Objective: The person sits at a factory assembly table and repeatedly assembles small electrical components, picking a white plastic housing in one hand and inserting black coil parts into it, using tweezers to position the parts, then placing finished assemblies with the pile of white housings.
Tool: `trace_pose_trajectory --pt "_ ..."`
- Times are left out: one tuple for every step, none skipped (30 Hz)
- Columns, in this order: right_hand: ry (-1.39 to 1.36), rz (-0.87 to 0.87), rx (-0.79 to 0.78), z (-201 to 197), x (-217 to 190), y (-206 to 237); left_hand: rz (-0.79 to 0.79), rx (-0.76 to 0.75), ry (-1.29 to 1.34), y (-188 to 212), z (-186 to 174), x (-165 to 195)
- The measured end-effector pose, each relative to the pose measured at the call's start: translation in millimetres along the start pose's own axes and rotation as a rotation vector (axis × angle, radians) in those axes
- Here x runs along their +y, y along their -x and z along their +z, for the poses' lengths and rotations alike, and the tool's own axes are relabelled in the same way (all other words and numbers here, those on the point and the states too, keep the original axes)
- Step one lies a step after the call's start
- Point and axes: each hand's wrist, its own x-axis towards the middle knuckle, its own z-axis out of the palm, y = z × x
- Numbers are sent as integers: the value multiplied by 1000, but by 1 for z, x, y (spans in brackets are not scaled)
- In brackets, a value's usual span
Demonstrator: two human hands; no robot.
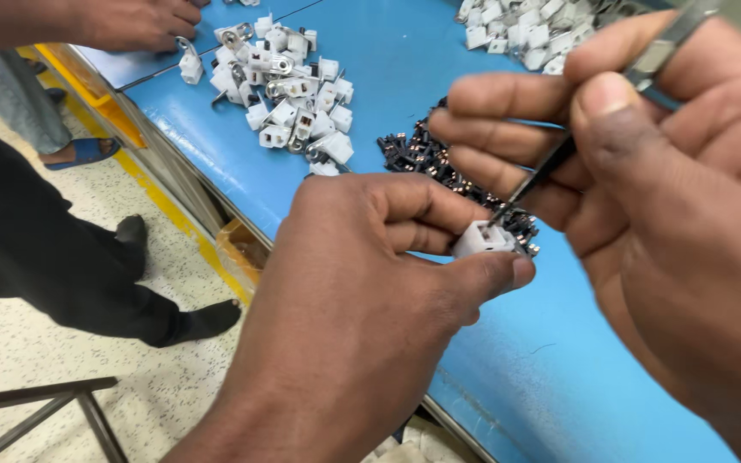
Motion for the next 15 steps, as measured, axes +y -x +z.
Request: trace_pose_trajectory --pt "55 -17 -14 3 1 1 -21 8 -34 0 0 2" --pt "167 -39 -38 3 -2 3 -36 15 -75 0 0 4" --pt "231 -58 -33 6 -3 4 -48 20 -96 0 0 5" --pt "295 -77 -26 9 -6 4 -59 24 -117 -1 1 6" --pt "313 -95 9 14 -6 6 -64 29 -118 -3 2 6" --pt "348 -127 33 20 -7 8 -82 21 -133 -5 3 6" --pt "384 -158 58 24 -6 11 -100 13 -147 -7 5 6" --pt "436 -201 75 28 -2 16 -133 -11 -176 -9 7 6" --pt "362 -169 91 25 4 18 -163 -33 -205 -11 8 6" --pt "287 -140 110 21 12 22 -192 -49 -235 -13 8 6" --pt "83 -35 132 8 22 22 -223 -62 -268 -16 7 6" --pt "-123 72 156 -7 34 23 -252 -48 -331 -19 4 6" --pt "-222 111 315 -29 52 15 -282 -36 -394 -22 0 6" --pt "-321 151 472 -54 75 -1 -308 6 -487 -29 -7 7" --pt "-96 202 526 -83 97 -19 -330 50 -578 -38 -15 6"
